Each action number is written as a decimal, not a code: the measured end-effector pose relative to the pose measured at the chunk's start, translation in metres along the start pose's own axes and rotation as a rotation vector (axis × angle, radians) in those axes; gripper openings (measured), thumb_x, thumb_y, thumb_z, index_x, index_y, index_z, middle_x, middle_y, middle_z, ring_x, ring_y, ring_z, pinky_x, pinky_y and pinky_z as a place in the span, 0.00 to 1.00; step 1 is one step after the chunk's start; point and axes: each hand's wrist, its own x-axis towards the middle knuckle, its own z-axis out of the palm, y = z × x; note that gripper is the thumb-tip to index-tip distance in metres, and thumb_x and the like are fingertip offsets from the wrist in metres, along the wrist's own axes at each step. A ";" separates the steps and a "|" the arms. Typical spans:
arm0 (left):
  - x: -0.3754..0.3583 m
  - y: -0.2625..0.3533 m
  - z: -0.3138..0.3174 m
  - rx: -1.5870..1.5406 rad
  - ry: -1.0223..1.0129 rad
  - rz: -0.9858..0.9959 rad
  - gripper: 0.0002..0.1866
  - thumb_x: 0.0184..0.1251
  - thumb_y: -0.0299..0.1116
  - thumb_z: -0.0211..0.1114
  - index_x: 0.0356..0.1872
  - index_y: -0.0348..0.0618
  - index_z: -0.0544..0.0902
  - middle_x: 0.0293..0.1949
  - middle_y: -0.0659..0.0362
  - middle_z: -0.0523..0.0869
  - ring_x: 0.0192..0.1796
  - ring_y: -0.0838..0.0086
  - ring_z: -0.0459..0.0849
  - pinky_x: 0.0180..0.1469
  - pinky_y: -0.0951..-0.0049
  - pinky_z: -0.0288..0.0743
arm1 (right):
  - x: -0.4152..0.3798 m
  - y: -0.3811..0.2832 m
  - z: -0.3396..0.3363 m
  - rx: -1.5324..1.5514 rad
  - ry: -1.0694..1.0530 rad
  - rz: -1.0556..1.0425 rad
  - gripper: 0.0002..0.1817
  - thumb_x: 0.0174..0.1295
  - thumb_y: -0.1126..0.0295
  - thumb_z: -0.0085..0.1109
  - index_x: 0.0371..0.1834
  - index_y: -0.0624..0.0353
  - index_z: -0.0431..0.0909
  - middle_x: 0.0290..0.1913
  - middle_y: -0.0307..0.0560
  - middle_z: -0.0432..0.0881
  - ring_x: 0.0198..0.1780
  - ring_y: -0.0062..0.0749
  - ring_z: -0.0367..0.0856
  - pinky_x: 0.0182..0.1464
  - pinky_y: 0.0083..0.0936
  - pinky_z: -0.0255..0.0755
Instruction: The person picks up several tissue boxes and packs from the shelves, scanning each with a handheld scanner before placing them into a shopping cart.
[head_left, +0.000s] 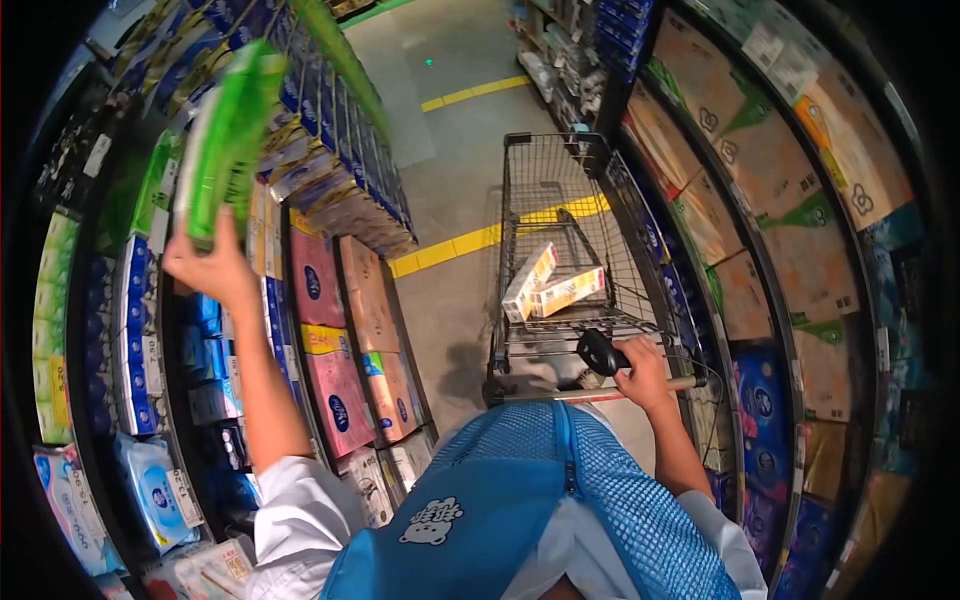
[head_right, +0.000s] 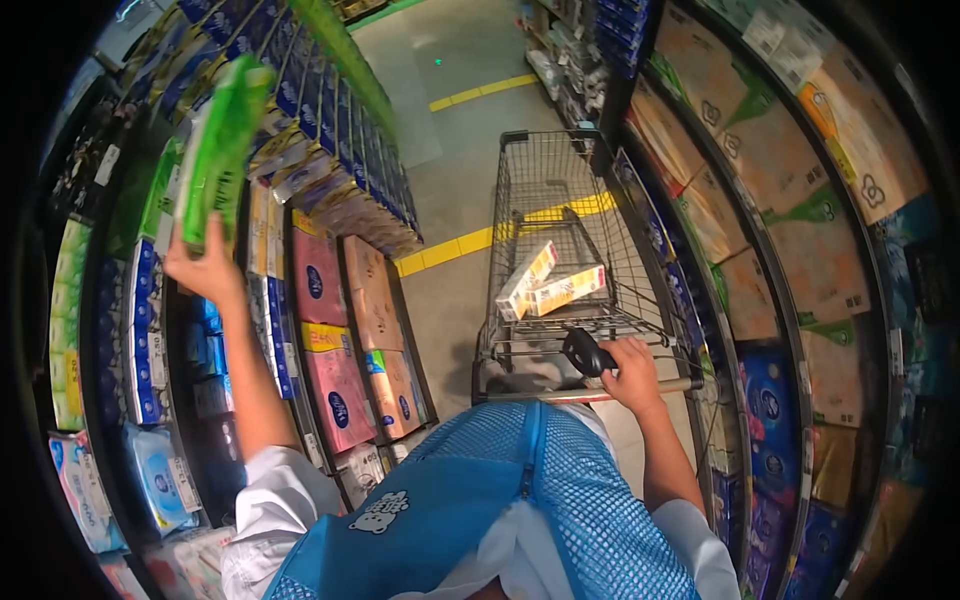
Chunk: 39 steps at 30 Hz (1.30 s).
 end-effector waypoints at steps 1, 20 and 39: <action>-0.033 0.015 0.004 -0.132 -0.069 -0.015 0.27 0.62 0.38 0.81 0.57 0.31 0.86 0.55 0.48 0.84 0.58 0.61 0.80 0.63 0.59 0.71 | 0.000 -0.001 -0.001 -0.005 0.000 0.000 0.24 0.43 0.73 0.68 0.50 0.56 0.83 0.42 0.49 0.83 0.50 0.50 0.80 0.58 0.44 0.71; -0.387 0.150 -0.012 -0.608 -1.370 -0.056 0.16 0.64 0.31 0.73 0.51 0.40 0.84 0.50 0.46 0.84 0.55 0.46 0.83 0.61 0.52 0.77 | 0.001 0.005 0.007 0.009 0.057 -0.044 0.20 0.45 0.73 0.65 0.46 0.63 0.82 0.40 0.59 0.81 0.48 0.61 0.78 0.59 0.47 0.71; -0.396 0.132 -0.064 -0.676 -1.255 -0.013 0.05 0.61 0.28 0.66 0.36 0.41 0.82 0.43 0.50 0.81 0.56 0.51 0.80 0.64 0.53 0.73 | -0.003 0.012 0.019 -0.050 0.092 -0.091 0.24 0.52 0.72 0.60 0.55 0.67 0.77 0.45 0.65 0.77 0.51 0.69 0.73 0.62 0.55 0.65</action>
